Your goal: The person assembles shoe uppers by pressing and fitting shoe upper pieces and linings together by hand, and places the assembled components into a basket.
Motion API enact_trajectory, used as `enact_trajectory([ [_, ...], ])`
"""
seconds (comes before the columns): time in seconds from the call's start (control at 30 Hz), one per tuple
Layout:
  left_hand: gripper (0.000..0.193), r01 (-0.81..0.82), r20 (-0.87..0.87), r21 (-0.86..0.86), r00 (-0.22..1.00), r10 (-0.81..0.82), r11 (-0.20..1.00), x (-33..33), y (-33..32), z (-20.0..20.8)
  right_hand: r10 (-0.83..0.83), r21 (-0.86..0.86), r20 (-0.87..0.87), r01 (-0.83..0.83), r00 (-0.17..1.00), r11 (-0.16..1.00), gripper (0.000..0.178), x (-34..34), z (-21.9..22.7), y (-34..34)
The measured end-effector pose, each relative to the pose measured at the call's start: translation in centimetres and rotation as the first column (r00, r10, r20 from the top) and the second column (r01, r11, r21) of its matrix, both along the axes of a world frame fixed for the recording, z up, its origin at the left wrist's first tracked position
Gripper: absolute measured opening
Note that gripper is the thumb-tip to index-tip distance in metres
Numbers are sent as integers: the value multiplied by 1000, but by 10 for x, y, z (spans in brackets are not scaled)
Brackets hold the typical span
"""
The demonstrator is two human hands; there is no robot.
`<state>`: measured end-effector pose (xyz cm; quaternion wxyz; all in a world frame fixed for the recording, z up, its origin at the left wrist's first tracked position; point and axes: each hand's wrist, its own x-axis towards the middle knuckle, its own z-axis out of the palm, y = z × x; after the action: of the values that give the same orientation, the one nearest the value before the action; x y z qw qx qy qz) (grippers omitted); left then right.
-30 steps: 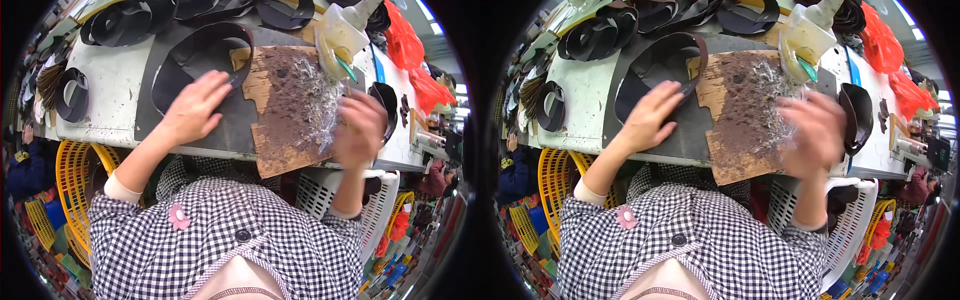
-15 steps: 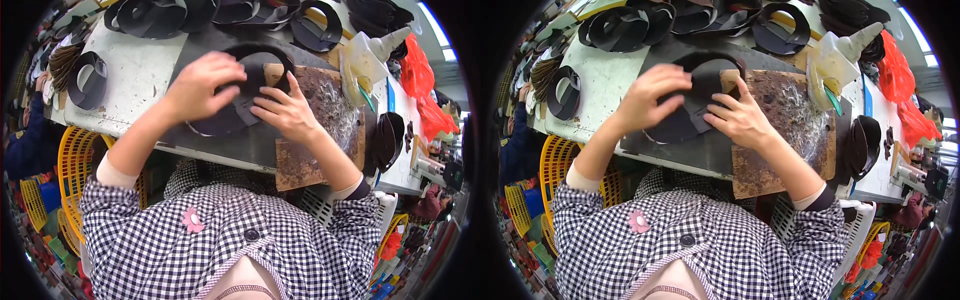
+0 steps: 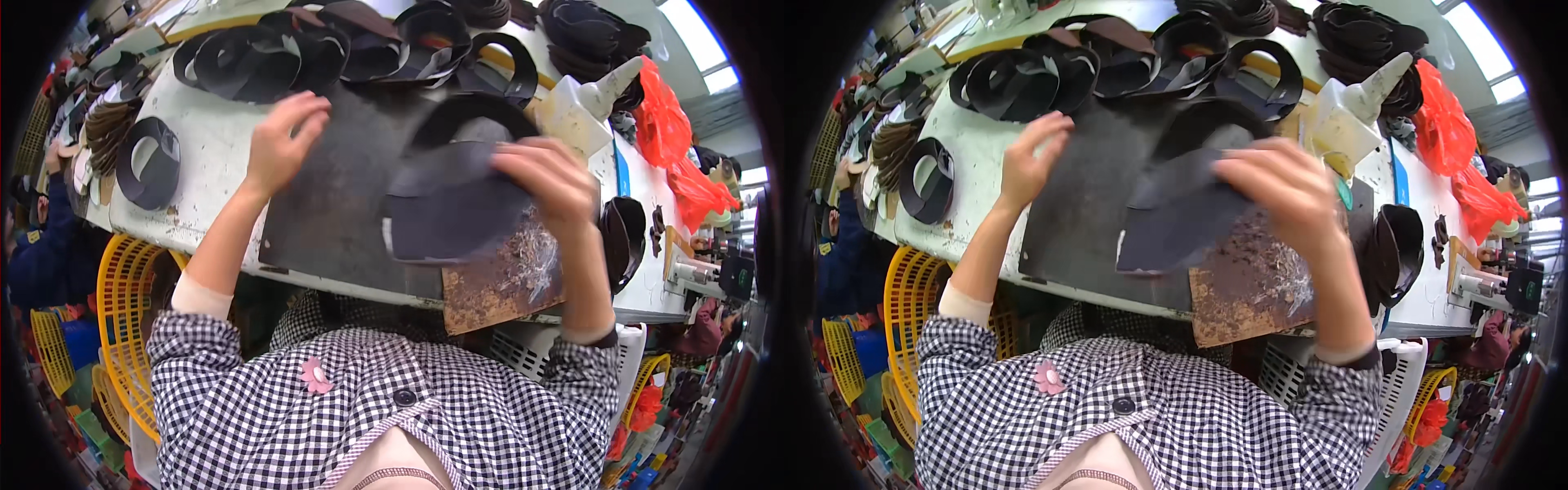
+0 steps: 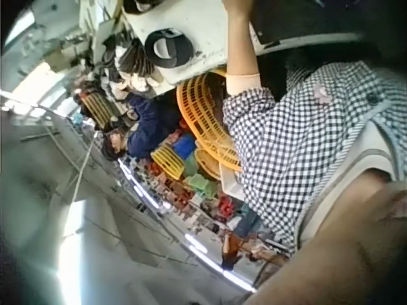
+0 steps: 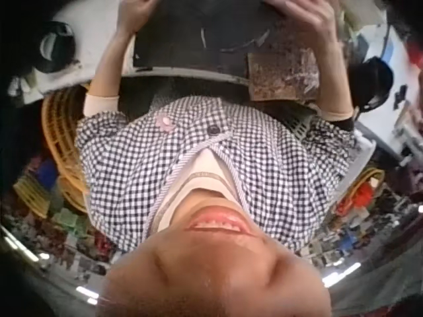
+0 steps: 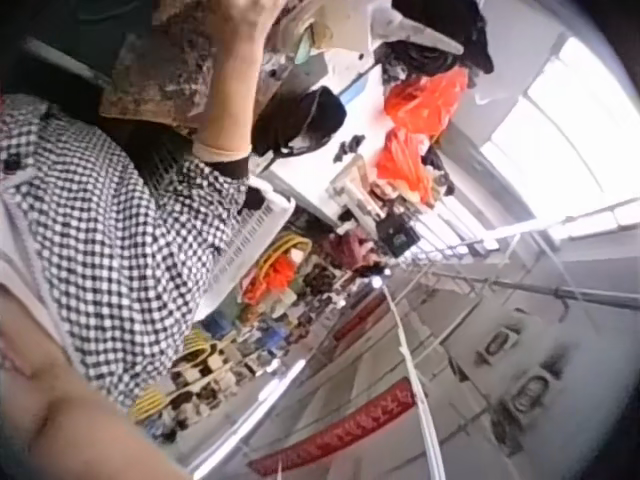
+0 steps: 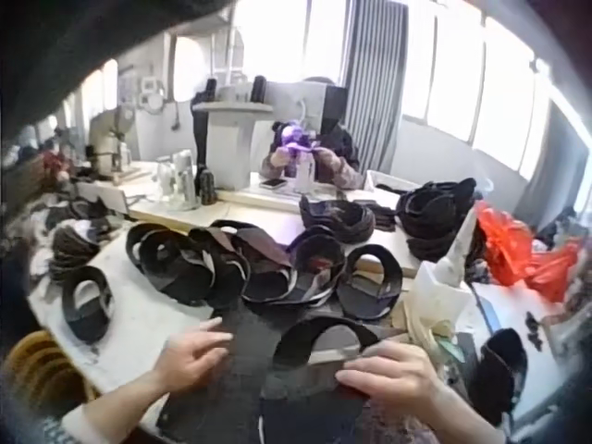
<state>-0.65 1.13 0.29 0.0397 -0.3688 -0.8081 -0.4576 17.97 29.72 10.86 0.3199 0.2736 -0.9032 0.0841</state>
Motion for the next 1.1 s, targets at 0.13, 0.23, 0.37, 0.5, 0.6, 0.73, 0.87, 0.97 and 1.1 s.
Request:
enact_trajectory([
  [0.13, 46, -410, -502, 16, 786, 362, 912, -48, 34, -18, -362, -216, -284, 308, 888, 926, 22, 95, 60, 46],
  [0.23, 39, -351, -553, -208, 812, 186, 913, -70, 63, -32, -666, -251, -220, 619, 712, 745, 25, 190, 51, 128],
  [0.37, 35, 221, -258, -231, 925, -278, 948, -10, 35, 6, -872, -164, 180, 888, 455, 430, 25, 289, -71, 253],
  [0.5, 47, 470, 149, -478, 876, -459, 742, 46, 5, 22, -730, -269, 451, 858, 513, 437, 36, 251, -85, 234],
  [0.6, 70, 280, -18, -403, 950, -313, 872, 46, 34, 15, -696, -116, 400, 786, 596, 607, 43, 217, -70, 227],
  [0.73, 91, 168, -147, -725, 910, -388, 668, 82, 59, -7, -714, 24, 545, 843, 439, 537, 45, 214, -47, 193],
  [0.87, 94, 153, -175, -707, 908, -380, 691, 105, 41, -6, -811, -23, 31, 812, 584, 583, 45, 185, 5, 101],
  [0.97, 94, 131, -158, -737, 920, -359, 663, 104, 43, -16, -296, -168, 131, 315, 946, 934, 42, 73, -27, 0],
  [1.1, 92, 208, -261, -644, 845, -467, 736, 107, 42, -30, -276, 92, 397, 261, 875, 961, 55, 12, -116, -58],
])
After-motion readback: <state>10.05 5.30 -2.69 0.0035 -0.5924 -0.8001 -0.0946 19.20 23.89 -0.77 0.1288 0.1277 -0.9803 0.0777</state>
